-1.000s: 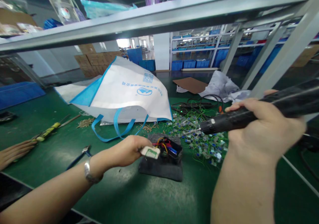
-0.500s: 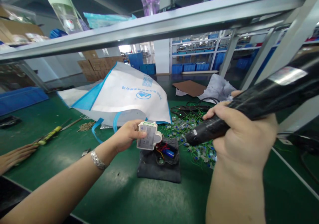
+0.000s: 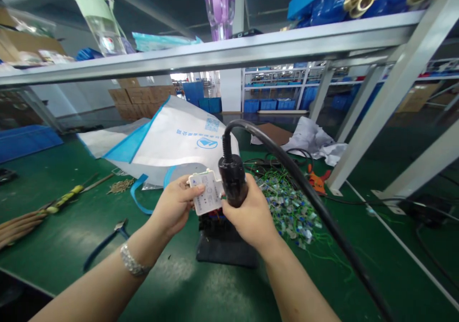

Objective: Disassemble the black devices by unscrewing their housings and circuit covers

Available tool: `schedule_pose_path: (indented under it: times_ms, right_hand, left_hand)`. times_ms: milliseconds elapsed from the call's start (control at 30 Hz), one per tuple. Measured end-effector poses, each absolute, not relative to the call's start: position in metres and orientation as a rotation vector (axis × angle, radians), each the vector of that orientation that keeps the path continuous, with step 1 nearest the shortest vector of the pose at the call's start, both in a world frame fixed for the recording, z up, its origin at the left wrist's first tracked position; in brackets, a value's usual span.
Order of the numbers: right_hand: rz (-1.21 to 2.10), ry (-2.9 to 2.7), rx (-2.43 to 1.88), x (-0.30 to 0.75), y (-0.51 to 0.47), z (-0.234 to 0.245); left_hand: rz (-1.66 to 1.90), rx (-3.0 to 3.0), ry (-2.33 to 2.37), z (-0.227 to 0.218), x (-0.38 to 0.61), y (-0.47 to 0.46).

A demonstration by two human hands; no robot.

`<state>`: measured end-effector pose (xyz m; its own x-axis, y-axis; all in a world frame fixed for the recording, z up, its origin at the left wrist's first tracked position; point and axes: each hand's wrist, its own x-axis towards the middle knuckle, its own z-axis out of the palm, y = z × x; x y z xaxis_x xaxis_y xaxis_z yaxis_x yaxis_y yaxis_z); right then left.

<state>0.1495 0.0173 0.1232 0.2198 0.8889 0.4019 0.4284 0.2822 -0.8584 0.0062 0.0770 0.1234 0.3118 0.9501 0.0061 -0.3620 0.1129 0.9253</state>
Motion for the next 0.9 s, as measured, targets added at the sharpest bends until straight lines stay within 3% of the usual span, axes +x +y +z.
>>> schedule_pose_path:
  times_ms: [667,900]
  right_hand:
    - [0.100,-1.707,-1.456,0.143,0.028,0.108]
    - [0.026,-1.774,-1.352,0.148,0.031,0.099]
  left_hand:
    - [1.208,0.999,0.777,0.106,0.004,0.075]
    - [1.181,1.186,0.952,0.123,0.000,0.069]
